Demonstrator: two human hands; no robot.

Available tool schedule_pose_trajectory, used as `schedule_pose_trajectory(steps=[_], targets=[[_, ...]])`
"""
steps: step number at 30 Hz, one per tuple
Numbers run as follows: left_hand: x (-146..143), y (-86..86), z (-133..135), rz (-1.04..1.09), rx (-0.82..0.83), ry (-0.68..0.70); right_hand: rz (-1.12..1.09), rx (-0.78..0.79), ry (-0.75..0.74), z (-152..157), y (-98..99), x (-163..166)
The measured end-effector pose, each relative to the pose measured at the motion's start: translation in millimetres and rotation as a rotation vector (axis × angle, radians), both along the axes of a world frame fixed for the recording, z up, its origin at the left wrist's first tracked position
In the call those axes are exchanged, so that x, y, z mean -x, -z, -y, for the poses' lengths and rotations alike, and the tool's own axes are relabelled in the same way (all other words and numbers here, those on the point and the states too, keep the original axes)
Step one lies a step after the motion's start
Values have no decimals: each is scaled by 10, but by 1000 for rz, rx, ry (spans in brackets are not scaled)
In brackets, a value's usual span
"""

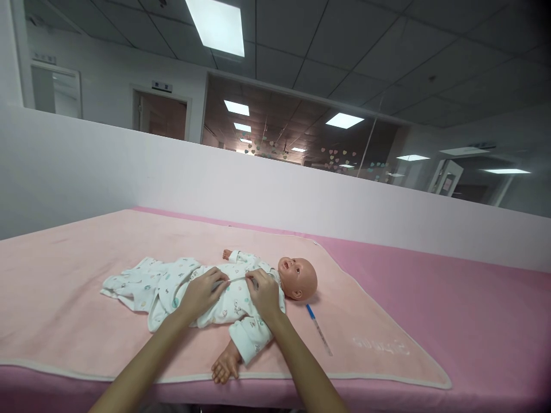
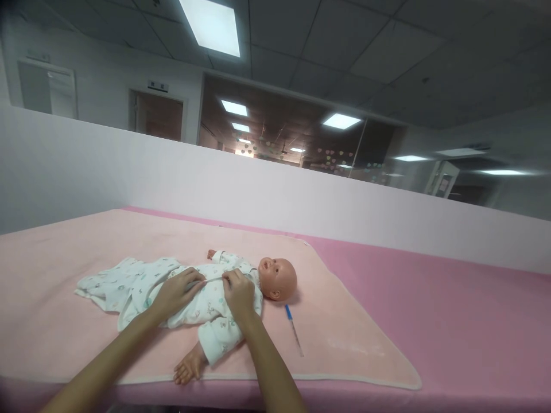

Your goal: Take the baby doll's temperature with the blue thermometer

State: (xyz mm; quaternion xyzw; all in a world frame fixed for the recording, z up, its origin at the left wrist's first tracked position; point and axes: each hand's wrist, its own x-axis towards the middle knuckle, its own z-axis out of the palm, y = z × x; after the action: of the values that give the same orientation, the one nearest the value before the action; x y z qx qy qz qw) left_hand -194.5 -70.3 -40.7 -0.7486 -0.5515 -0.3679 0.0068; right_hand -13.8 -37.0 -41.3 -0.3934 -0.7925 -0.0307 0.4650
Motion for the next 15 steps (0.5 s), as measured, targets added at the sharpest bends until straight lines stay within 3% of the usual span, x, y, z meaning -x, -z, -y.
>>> schedule_pose_trajectory(steps=[10, 15], targets=[[-80, -40, 131, -47, 71, -76, -5, 14, 5, -6, -1, 5], [-350, -168, 446, -77, -160, -43, 1, 8, 18, -7, 17, -1]])
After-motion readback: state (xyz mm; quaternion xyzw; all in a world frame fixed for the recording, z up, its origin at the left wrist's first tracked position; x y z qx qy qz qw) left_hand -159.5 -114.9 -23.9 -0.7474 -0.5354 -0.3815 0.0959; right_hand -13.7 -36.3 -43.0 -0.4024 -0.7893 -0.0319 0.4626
